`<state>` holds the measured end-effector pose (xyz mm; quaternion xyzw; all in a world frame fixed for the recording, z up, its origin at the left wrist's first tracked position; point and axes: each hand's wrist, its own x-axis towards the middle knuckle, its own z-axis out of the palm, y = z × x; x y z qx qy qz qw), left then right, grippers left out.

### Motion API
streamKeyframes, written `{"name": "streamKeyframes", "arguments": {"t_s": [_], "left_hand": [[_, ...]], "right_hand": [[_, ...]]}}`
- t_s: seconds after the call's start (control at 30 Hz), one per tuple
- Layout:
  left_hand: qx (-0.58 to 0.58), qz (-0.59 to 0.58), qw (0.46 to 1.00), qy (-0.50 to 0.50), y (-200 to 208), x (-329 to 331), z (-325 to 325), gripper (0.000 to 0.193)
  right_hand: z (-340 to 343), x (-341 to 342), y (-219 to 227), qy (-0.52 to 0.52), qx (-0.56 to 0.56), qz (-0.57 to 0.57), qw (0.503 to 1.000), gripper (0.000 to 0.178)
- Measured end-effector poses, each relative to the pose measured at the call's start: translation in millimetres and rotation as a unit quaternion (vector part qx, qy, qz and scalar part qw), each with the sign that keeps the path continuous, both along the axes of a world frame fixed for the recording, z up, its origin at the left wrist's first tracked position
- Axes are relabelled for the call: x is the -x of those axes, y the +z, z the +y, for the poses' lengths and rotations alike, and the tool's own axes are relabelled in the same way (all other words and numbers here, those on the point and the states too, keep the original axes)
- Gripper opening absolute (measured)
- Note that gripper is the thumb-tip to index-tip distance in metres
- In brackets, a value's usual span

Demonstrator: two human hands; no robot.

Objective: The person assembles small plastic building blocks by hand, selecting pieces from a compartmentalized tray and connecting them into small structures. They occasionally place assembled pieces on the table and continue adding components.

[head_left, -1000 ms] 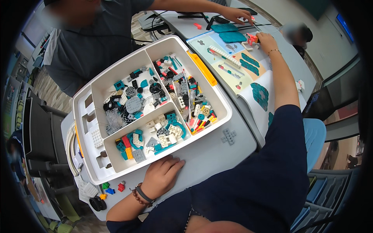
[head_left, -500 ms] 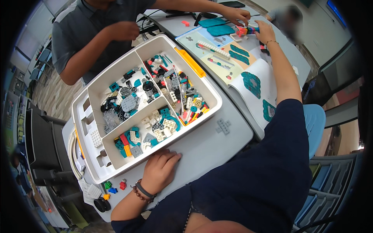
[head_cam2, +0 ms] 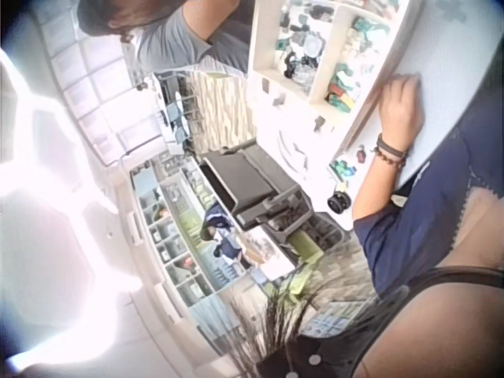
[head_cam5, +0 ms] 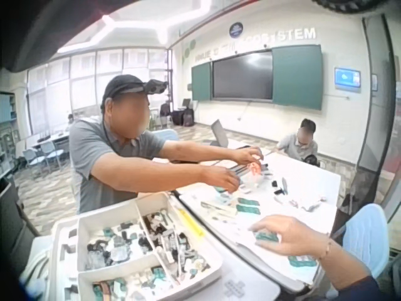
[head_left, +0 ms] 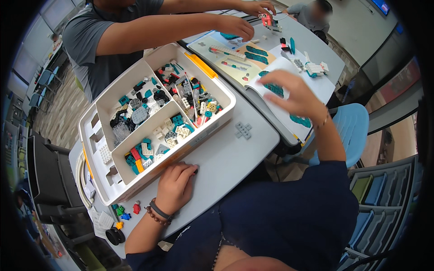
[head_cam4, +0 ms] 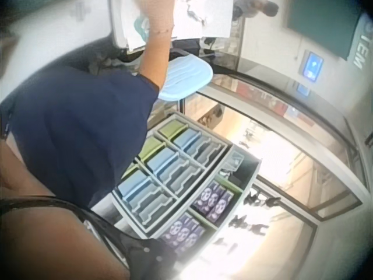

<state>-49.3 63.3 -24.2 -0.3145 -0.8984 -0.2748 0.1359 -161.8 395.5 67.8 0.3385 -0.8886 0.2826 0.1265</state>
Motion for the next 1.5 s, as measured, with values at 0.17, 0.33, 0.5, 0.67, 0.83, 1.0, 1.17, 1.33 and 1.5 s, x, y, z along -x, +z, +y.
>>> {"name": "streamKeyframes", "arguments": {"t_s": [0.17,0.33,0.5,0.67,0.83,1.0,1.17,1.33,1.5], "left_hand": [[-0.026,-0.008,1.0,-0.004,4.8,-2.2,0.9,0.028],[-0.034,-0.015,0.999,0.012,1.4,-6.6,-0.6,0.027],[-0.035,-0.025,0.999,0.018,4.0,-6.6,3.3,0.027],[-0.027,-0.047,0.999,0.006,7.1,0.6,5.3,0.027],[-0.012,-0.054,0.998,0.039,-6.0,-6.0,-1.4,0.027],[-0.009,-0.037,0.999,0.028,-2.1,1.2,4.0,0.028],[-0.003,-0.035,0.999,0.018,-2.4,3.6,2.5,0.028],[-0.031,-0.052,0.998,0.014,16.6,5.4,9.6,0.028],[-0.037,-0.059,0.997,0.021,15.2,0.0,4.2,0.027]], "right_hand": [[-47.5,-54.3,36.2,0.191,0.037,0.12,0.973,0.023],[-67.3,-96.2,60.5,0.254,0.109,0.314,0.908,0.009],[-92.8,-112.4,56.0,0.142,0.25,0.476,0.831,0.01],[-106.4,-88.1,48.4,0.141,0.311,0.52,0.783,0.014],[-108.1,-76.8,29.2,0.159,0.343,0.479,0.793,0.013],[-104.8,-74.6,35.1,0.167,0.344,0.475,0.793,0.012],[-107.2,-69.9,34.2,0.171,0.345,0.461,0.8,0.011],[-111.9,-68.4,26.0,0.175,0.331,0.419,0.827,0.01],[-101.2,-80.6,26.3,0.179,0.304,0.362,0.863,0.01]]}}
